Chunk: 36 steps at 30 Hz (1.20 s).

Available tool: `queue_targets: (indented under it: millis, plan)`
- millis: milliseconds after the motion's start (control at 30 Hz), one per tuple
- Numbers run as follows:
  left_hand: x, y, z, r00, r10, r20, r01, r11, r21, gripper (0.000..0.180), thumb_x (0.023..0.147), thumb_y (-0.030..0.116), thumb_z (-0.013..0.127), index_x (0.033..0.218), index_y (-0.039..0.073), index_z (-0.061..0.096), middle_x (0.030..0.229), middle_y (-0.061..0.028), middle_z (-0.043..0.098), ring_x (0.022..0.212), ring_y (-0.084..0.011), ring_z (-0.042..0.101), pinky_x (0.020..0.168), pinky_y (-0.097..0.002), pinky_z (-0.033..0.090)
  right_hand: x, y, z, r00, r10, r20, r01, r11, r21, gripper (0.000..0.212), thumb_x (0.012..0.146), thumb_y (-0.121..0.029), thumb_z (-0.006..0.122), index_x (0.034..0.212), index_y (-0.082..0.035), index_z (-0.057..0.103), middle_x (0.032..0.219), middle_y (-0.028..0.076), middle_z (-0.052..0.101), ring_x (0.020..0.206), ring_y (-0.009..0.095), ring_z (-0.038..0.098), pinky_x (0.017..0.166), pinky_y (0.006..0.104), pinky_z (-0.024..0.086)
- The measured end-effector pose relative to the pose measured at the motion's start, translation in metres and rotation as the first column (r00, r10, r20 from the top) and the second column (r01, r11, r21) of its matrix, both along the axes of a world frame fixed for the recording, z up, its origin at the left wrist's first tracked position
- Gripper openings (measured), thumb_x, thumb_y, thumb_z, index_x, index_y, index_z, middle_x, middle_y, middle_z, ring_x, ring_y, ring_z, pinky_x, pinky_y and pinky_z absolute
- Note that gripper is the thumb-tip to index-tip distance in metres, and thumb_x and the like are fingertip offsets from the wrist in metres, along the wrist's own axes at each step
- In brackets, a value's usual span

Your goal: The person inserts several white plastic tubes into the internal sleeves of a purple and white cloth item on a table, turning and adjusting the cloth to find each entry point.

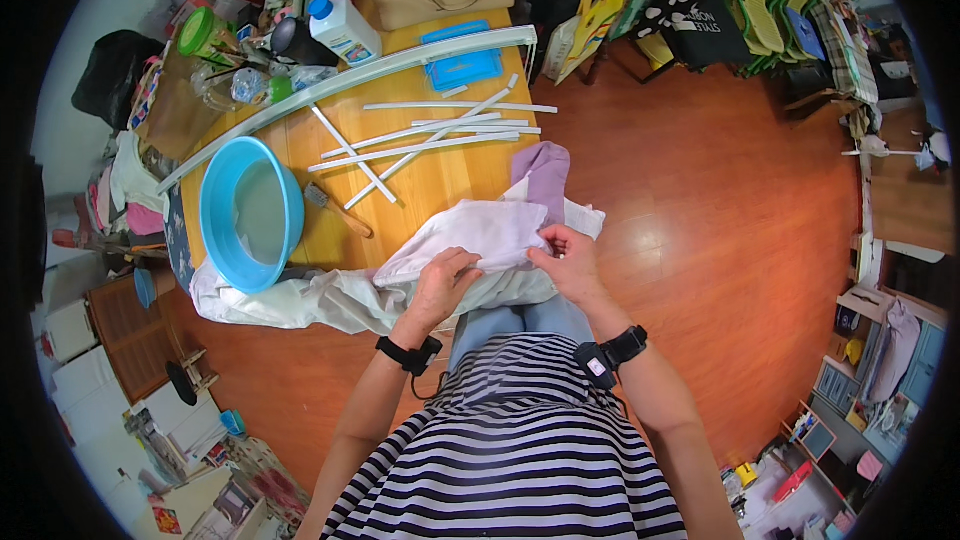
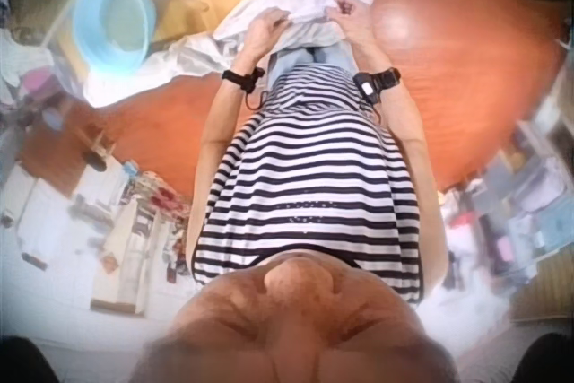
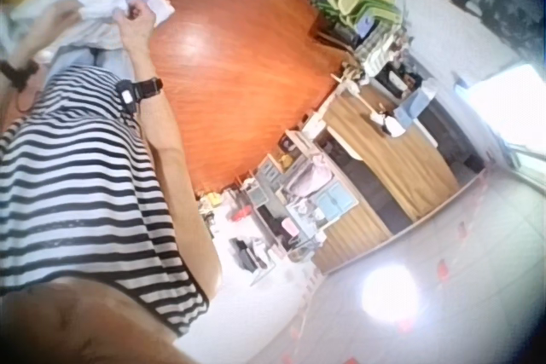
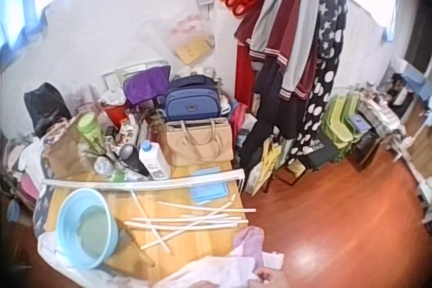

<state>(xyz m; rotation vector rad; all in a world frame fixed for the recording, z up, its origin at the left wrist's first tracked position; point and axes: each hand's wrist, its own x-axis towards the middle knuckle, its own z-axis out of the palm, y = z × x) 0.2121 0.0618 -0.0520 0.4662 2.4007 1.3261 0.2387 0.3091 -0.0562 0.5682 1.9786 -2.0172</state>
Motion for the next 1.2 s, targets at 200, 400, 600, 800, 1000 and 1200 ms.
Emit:
queue_targets:
  millis: [200,400,600,800,1000,1200]
  plan:
    - [0.005,-0.043,-0.012,0.989,-0.015,-0.144,-0.009,0.986,-0.165,0.021,0.081,0.011,0.072,0.102,0.007,0.070,0.085,-0.0095,0.062,0.087,-0.0315,0.059,0.077,-0.0423,0.046,-0.006,0.022,0.009,0.995,-0.080,0.059,0.084,0.994,-0.068,0.017,0.087,-0.003,0.072,0.102,-0.001,0.065,0.087,-0.001,0.066,0.077,0.005,0.060,0.069,0.0200,0.049]
    - [0.009,-0.052,-0.007,0.989,-0.059,-0.135,0.035,0.984,-0.172,0.024,0.080,0.009,0.071,0.104,0.007,0.069,0.085,-0.0101,0.061,0.087,-0.0320,0.058,0.077,-0.0428,0.045,-0.012,0.035,0.010,0.974,0.165,0.157,-0.167,0.986,-0.001,0.013,0.088,-0.002,0.072,0.099,-0.001,0.064,0.085,-0.003,0.064,0.074,0.002,0.058,0.065,0.0188,0.046]
    - [0.014,-0.025,-0.001,0.984,-0.040,-0.176,0.023,0.995,-0.098,0.024,0.078,0.006,0.072,0.102,0.006,0.067,0.083,-0.0107,0.060,0.084,-0.0333,0.058,0.075,-0.0434,0.046,-0.012,0.032,0.015,0.958,0.211,0.195,-0.215,0.977,0.001,0.014,0.085,0.000,0.073,0.096,-0.002,0.064,0.082,-0.004,0.062,0.072,0.002,0.057,0.063,0.0194,0.046]
    - [0.010,-0.038,-0.001,0.970,-0.053,-0.236,0.020,0.990,-0.138,0.025,0.078,0.007,0.073,0.102,0.006,0.068,0.086,-0.0100,0.061,0.086,-0.0321,0.059,0.075,-0.0423,0.047,-0.001,0.038,0.001,0.977,0.139,0.162,-0.138,0.990,-0.018,0.015,0.084,0.002,0.074,0.091,-0.004,0.062,0.081,-0.004,0.062,0.072,0.003,0.058,0.065,0.0200,0.048]
    - [0.011,-0.086,-0.009,0.973,-0.073,-0.217,0.006,0.956,-0.295,0.033,0.073,0.008,0.079,0.105,0.005,0.070,0.103,-0.0101,0.064,0.098,-0.0322,0.059,0.084,-0.0414,0.048,-0.005,0.048,0.007,0.985,0.097,0.144,-0.092,0.995,-0.042,0.016,0.084,0.001,0.076,0.090,-0.003,0.062,0.083,-0.003,0.063,0.074,0.003,0.058,0.066,0.0200,0.048]
    - [-0.007,-0.008,0.036,0.982,0.022,-0.186,-0.027,0.999,-0.024,0.036,0.078,0.011,0.079,0.112,0.005,0.070,0.117,-0.0115,0.064,0.108,-0.0351,0.059,0.089,-0.0416,0.049,-0.005,0.020,0.022,0.984,0.139,0.111,-0.135,0.990,-0.042,0.020,0.083,-0.001,0.077,0.097,-0.002,0.062,0.085,-0.002,0.064,0.077,0.004,0.059,0.068,0.0199,0.049]
